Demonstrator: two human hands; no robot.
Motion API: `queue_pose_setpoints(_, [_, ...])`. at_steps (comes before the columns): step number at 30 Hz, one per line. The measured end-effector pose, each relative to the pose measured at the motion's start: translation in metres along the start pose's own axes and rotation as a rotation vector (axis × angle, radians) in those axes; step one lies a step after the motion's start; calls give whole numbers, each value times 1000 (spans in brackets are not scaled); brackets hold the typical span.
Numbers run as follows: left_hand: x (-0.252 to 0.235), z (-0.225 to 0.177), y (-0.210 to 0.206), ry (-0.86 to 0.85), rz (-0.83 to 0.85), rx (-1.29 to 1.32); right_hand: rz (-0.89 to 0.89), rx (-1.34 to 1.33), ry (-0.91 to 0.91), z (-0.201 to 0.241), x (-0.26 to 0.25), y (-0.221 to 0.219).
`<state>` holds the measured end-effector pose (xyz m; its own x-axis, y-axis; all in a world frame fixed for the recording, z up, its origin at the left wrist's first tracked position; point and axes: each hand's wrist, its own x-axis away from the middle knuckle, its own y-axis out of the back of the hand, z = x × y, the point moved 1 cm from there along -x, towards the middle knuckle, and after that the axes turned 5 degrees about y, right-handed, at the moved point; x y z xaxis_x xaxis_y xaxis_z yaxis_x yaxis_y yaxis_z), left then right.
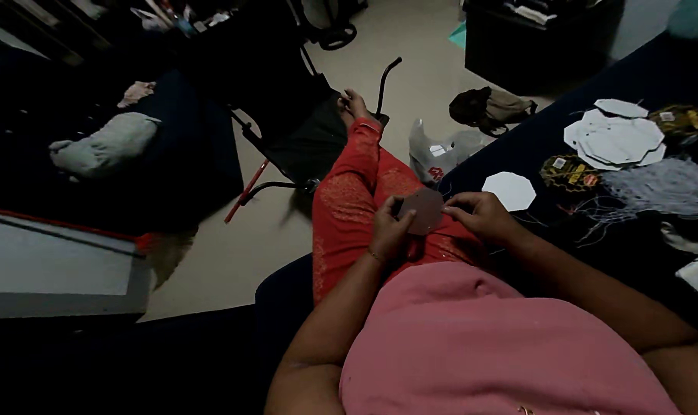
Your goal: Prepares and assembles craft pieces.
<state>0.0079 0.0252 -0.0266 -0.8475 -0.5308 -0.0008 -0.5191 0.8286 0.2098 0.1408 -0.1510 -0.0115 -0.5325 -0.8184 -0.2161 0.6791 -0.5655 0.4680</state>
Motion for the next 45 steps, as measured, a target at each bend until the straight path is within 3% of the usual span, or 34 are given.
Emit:
queue_pose_setpoints(6, [4,-6,-4,-95,22,-123,-110,109,157,6,-1,-10])
queue_pose_setpoints(13, [6,-8,-5,-272,50,-299,-197,40,176,7,0,-19])
queue_pose_setpoints(21, [7,-7,-7,-325,55,-283,-261,-12,267,3,4,-24])
queue_pose_setpoints(39, [7,-5,-8,-460,54,-334,-230,54,282,-1,8,-31])
queue_pose_setpoints(45, [9,-7,-9,-419,47,-325,-307,30,307,-3,8,-30])
